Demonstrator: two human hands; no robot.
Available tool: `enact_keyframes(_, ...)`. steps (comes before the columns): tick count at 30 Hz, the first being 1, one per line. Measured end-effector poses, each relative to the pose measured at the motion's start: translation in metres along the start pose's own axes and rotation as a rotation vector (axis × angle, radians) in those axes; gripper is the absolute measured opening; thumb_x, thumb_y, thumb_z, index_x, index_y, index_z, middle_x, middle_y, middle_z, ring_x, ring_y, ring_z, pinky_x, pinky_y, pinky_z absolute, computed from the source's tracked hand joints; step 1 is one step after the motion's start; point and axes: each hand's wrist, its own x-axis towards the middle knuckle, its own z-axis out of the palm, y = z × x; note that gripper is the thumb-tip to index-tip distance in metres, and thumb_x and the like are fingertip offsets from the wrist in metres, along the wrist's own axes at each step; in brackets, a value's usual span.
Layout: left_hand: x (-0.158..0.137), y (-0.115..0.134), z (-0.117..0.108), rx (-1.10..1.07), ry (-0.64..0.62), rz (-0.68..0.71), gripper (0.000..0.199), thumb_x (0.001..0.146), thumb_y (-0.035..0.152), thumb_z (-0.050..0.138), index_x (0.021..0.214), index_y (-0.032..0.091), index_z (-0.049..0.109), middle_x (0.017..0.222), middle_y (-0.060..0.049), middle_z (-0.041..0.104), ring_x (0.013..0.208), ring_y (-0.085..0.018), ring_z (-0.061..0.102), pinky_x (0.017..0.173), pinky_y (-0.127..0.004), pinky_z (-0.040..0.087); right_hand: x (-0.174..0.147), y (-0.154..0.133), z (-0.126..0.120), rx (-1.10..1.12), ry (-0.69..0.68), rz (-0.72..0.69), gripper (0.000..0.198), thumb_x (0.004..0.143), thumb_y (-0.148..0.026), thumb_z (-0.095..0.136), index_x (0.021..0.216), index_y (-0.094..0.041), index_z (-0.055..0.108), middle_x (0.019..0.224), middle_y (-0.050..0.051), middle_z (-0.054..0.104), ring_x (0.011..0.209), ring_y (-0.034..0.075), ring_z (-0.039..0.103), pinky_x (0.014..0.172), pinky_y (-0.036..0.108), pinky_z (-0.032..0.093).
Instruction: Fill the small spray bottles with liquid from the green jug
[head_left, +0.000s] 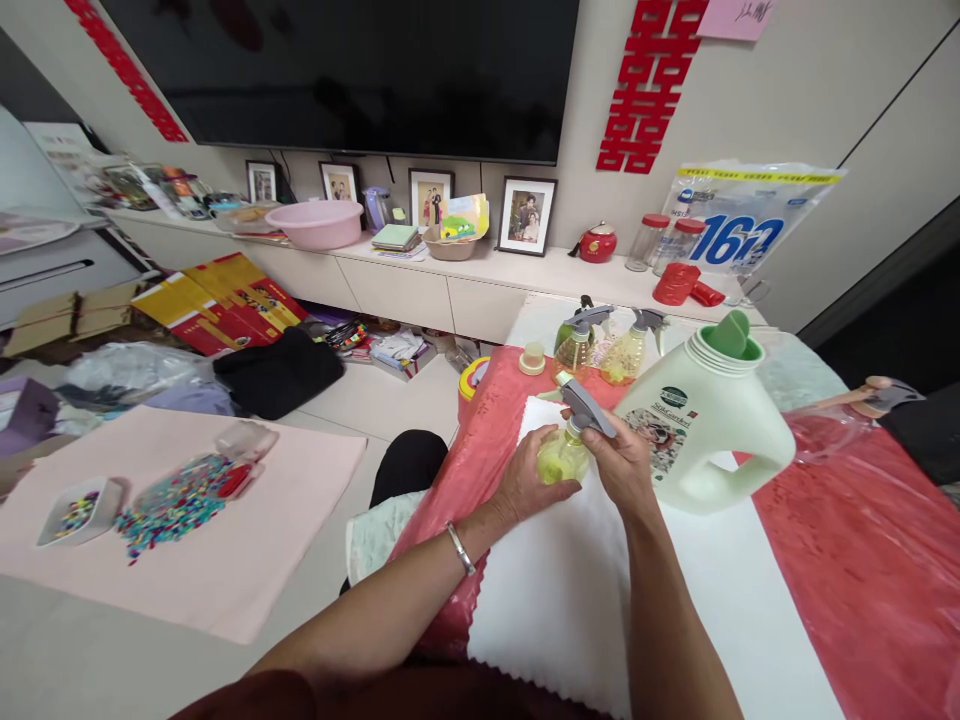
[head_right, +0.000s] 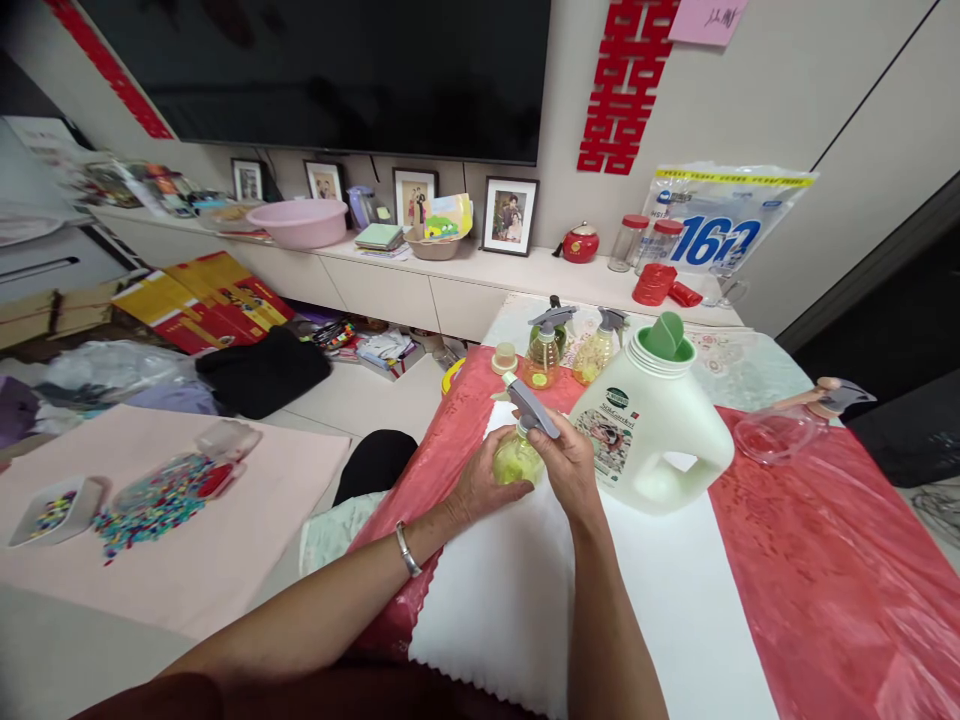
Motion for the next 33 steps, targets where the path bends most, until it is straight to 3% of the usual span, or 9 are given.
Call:
enact_keyframes(8,0.000,0.001,-0.004,-0.030,-0.090,-0.032,0.100,0.069,0.064,0.083,0.147,0.019,0.039,0.150,-0.021,0.048,0.140,-0.040,0.047,0.117,-0.058,0.038,-0.008,0.015,-0.003,-0.011,-0.006,0.021,0.035,0.099,-0.046,0.066,0.124,-0.021,0.070,0.121,0.008,0.063,0.105,0.020,0.062,0.098,0.034,0.049)
enact_keyframes(13,-0.002,0.011,-0.011,0.009,-0.188,-0.064,0.100,0.075,0.060,0.080,0.152,0.019,0.031,0.153,-0.021,0.043,0.141,-0.038,0.045,0.117,-0.058,0.039,-0.012,0.012,-0.001,-0.035,-0.010,0.023,0.034,0.099,-0.045,0.066,0.124,-0.022,0.070,0.122,0.007,0.063,0.112,0.021,0.060,0.103,0.034,0.047)
enact_keyframes(20,-0.001,0.032,-0.021,0.092,-0.133,-0.120,0.097,0.063,0.045,0.093,0.145,0.021,0.047,0.144,-0.018,0.051,0.137,-0.040,0.047,0.113,-0.058,0.041,-0.018,0.008,0.002,-0.083,-0.014,0.021,0.034,0.099,-0.043,0.064,0.124,-0.021,0.069,0.121,0.006,0.064,0.113,0.019,0.060,0.098,0.029,0.049)
enact_keyframes(23,-0.003,0.045,-0.027,0.066,0.006,-0.126,0.075,0.068,0.037,0.091,0.133,0.022,0.058,0.134,-0.013,0.060,0.128,-0.034,0.055,0.109,-0.052,0.045,-0.017,0.005,0.004,-0.098,-0.018,0.007,0.035,0.099,-0.043,0.064,0.125,-0.020,0.069,0.119,0.006,0.064,0.111,0.019,0.061,0.097,0.029,0.051)
enact_keyframes(27,-0.003,0.063,-0.027,-0.033,0.142,-0.067,0.036,0.081,0.032,0.080,0.114,0.023,0.068,0.117,-0.008,0.068,0.102,-0.022,0.064,0.090,-0.037,0.052,-0.014,0.004,0.005,-0.119,-0.022,-0.019,0.035,0.099,-0.044,0.064,0.124,-0.019,0.070,0.120,0.006,0.064,0.112,0.019,0.061,0.098,0.029,0.050)
enact_keyframes(33,0.005,0.071,-0.016,-0.187,0.189,-0.035,0.023,0.083,0.028,0.077,0.104,0.021,0.071,0.106,-0.006,0.071,0.090,-0.017,0.064,0.078,-0.029,0.051,-0.014,0.006,0.005,-0.119,-0.029,-0.059,0.037,0.099,-0.044,0.063,0.127,-0.021,0.069,0.122,0.006,0.062,0.115,0.020,0.060,0.104,0.032,0.049)
